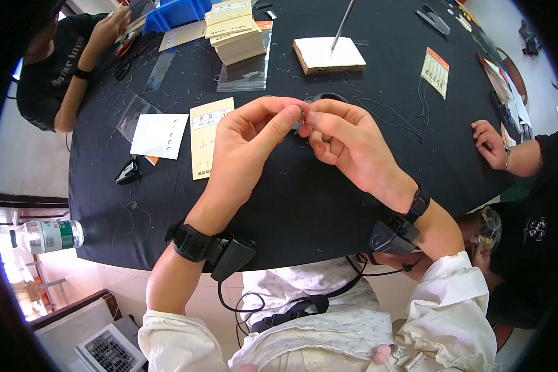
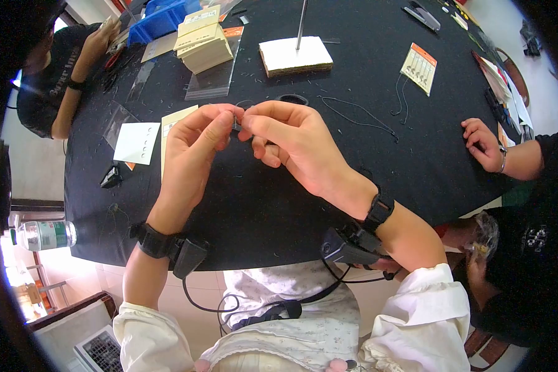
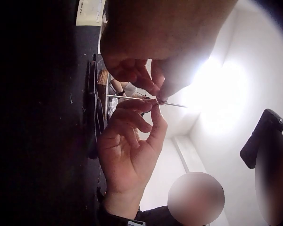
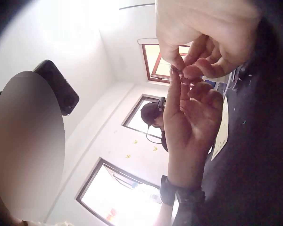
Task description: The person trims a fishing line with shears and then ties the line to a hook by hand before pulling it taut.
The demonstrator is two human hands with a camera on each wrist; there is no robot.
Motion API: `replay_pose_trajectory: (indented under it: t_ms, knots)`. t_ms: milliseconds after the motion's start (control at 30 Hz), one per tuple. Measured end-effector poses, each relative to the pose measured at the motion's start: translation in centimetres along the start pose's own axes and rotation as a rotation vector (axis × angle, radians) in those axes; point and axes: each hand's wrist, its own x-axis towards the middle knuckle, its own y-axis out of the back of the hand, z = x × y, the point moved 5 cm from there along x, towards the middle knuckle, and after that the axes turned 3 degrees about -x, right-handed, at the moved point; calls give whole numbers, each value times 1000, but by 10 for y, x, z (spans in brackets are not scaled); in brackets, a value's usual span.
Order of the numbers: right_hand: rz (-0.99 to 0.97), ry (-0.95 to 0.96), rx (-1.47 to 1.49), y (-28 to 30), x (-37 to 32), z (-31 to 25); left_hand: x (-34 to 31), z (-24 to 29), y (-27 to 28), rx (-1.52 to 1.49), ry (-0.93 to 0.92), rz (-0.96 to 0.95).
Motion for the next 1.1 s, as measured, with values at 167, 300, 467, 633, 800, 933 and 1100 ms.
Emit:
replay_pose_trajectory:
  t_ms: [167,300,467,633,800,933,1100]
  knots:
    - [5,-12,1,0,0,0,0,1,-1,-16,-26,-1]
    - [-8,-13,10,0,0,0,0,1,-2,-20,-22,-20]
    - [-17,-6,9,0,0,-1,0,2,-2,-22,-29,-1]
    - [-11,-7,11,0,1,0,0,1,-1,-32,-10,9]
    - [-7,0,-6,0,-1,-1,-1,3,-4,-65,-7,-36]
    - [-7,22,-21,-1,-1,-3,-1,1,-1,-69,14,-4]
    - [33,23,-109,0,-1,-3,1,-6,8,-300,81,-39]
